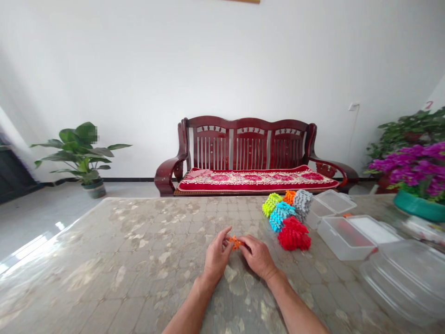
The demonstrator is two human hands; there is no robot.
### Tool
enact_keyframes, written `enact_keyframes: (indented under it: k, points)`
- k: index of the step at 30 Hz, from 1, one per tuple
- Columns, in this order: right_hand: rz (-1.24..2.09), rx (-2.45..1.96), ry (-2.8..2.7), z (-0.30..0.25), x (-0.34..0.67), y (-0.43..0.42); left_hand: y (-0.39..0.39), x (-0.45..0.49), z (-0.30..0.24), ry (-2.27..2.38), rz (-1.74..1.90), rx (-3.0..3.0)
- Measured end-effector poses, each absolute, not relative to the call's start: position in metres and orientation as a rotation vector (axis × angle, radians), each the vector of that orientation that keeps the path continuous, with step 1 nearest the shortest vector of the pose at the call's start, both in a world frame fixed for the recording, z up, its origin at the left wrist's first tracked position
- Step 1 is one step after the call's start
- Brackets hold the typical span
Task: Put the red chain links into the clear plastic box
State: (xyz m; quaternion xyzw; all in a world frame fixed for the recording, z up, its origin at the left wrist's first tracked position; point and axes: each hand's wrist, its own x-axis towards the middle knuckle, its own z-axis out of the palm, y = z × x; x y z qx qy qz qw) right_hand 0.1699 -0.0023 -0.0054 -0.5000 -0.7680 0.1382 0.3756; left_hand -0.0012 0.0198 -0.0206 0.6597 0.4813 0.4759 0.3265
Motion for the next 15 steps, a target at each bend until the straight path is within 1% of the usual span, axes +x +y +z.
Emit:
enact_keyframes:
  k: [8,15]
  points:
    - [0.264,-1.396,-1.986,-0.015,0.170,0.003,0.023,-0.001,-0.019,1.322,1.312,1.693]
    - [0.187,-1.561,-1.891,-0.020,0.172,0.009,0.018,-0.003,-0.007,1.571,1.094,1.941]
